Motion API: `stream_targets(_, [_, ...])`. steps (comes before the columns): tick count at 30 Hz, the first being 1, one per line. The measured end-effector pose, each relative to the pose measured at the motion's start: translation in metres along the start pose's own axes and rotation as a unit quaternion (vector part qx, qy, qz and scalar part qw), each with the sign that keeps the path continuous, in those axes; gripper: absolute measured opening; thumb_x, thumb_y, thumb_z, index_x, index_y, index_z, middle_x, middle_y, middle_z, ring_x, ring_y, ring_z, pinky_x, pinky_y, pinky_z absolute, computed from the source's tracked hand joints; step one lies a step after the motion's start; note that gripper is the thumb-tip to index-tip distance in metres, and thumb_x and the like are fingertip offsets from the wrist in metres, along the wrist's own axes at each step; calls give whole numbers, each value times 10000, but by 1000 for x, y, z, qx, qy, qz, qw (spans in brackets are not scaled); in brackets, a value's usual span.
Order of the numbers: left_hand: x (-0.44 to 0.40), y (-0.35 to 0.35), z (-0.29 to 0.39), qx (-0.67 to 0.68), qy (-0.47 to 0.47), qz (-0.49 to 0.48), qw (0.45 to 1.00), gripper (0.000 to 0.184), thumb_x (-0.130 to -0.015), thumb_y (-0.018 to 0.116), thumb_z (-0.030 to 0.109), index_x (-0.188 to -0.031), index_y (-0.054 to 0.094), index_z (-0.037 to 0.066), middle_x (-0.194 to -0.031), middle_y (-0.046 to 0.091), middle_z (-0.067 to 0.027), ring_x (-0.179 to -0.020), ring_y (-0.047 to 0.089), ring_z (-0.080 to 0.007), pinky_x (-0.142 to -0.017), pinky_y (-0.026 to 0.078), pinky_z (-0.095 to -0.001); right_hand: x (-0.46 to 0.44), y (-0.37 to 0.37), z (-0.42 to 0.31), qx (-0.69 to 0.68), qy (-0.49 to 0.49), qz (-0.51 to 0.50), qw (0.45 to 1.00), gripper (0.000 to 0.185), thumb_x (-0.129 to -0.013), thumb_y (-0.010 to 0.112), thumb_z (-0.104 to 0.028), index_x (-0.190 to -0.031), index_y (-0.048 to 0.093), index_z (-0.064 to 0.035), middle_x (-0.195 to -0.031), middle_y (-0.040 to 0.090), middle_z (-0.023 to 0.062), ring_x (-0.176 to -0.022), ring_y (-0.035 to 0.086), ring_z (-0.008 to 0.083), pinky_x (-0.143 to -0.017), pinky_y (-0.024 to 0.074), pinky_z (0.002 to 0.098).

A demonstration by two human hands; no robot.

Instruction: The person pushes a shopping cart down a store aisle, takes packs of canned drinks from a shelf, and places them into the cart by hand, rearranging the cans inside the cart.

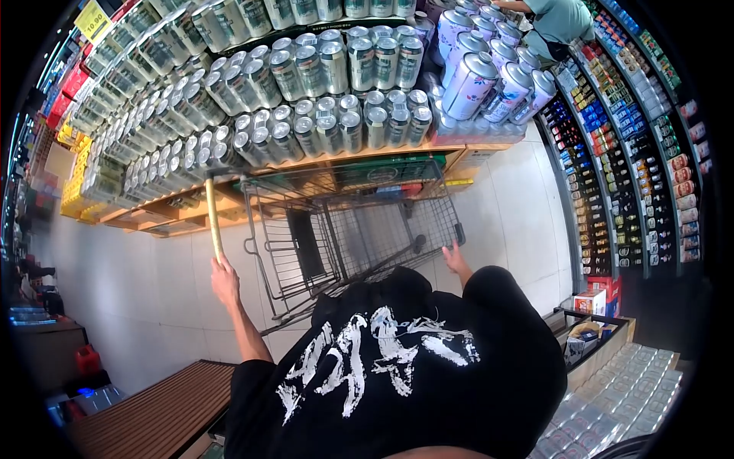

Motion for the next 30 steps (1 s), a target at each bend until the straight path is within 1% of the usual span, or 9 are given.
stream_targets(1, [0, 1, -2, 2, 1, 0, 1000, 436, -975, 318, 468, -1048, 508, 82, -721, 618, -248, -701, 597, -459, -607, 442, -533, 2, -1, -2, 7, 0, 3, 1000, 784, -879, 534, -549, -1482, 134, -246, -812, 615, 97, -478, 495, 181, -387, 383, 351])
stream_targets(4, [6, -5, 2, 28, -11, -24, 999, 464, -971, 317, 482, -1043, 506, 64, -690, 618, -232, -652, 615, -426, -600, 450, -520, 0, -4, 6, 26, 7, -4, 1000, 661, -886, 516, -553, -1400, 290, -204, -870, 637, 157, -602, 595, 282, -502, 461, 414])
stream_targets(7, [4, -3, -5, 56, -9, -43, 997, 493, -969, 319, 494, -1038, 504, 42, -652, 615, -210, -614, 634, -379, -585, 461, -493, -39, 6, 48, 104, -105, 15, 989, 527, -898, 479, -567, -1248, 375, -188, -861, 594, 168, -626, 565, 231, -465, 456, 393])
stream_targets(10, [8, -6, -1, 83, -13, -58, 995, 495, -971, 328, 487, -1028, 502, 27, -623, 609, -197, -589, 640, -348, -564, 466, -461, -8, 6, 20, 131, -59, 23, 989, 460, -900, 475, -567, -1090, 424, -151, -808, 576, 170, -639, 577, 248, -446, 439, 394])
stream_targets(17, [6, -1, -13, 70, 42, -57, 995, 437, -985, 346, 443, -969, 473, 25, -572, 571, -180, -507, 610, -327, -510, 451, -435, 33, 17, 36, 134, -39, 24, 990, 451, -933, 405, -527, -1142, 393, -128, -1025, 606, 260, -990, 562, 461, -853, 427, 526])
stream_targets(20, [12, -2, -9, 87, 47, -62, 993, 423, -987, 345, 440, -968, 472, 37, -559, 571, -174, -516, 615, -327, -508, 449, -441, 70, 20, 36, 87, -41, 38, 995, 530, -907, 471, -540, -1135, 409, -65, -1017, 596, 260, -957, 571, 444, -836, 433, 487])
stream_targets(24, [20, -5, 1, -6, 47, -42, 998, 407, -992, 344, 421, -979, 469, 34, -543, 557, -164, -518, 616, -330, -514, 458, -429, 103, 33, 32, 244, 14, 75, 967, 856, -818, 469, -696, -1315, 335, -11, -1339, 375, 310, -1310, 302, 432, -1037, 312, 495])
stream_targets(28, [10, -1, 12, 99, 67, -87, 989, 408, -993, 348, 424, -961, 481, 39, -607, 583, -107, -496, 622, -250, -502, 472, -380, 95, 25, 18, 247, 79, -7, 966, 1027, -803, 414, -747, -1416, 170, 40, -1499, 162, 244, -1415, 74, 369, -1074, 223, 582])
stream_targets(30, [13, 2, 12, 130, 51, -103, 985, 409, -993, 348, 429, -952, 483, 45, -636, 590, -94, -489, 619, -226, -499, 475, -368, 88, 19, 10, 237, 77, -14, 968, 1054, -778, 465, -745, -1414, 178, 45, -1497, 178, 242, -1415, 76, 363, -1087, 219, 557])
Point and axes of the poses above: each hand's wrist, its own x-axis away from the middle knuckle, its own y-axis out of the palm, z = x × y, the point moved 3 cm from there along -x, towards the middle knuckle
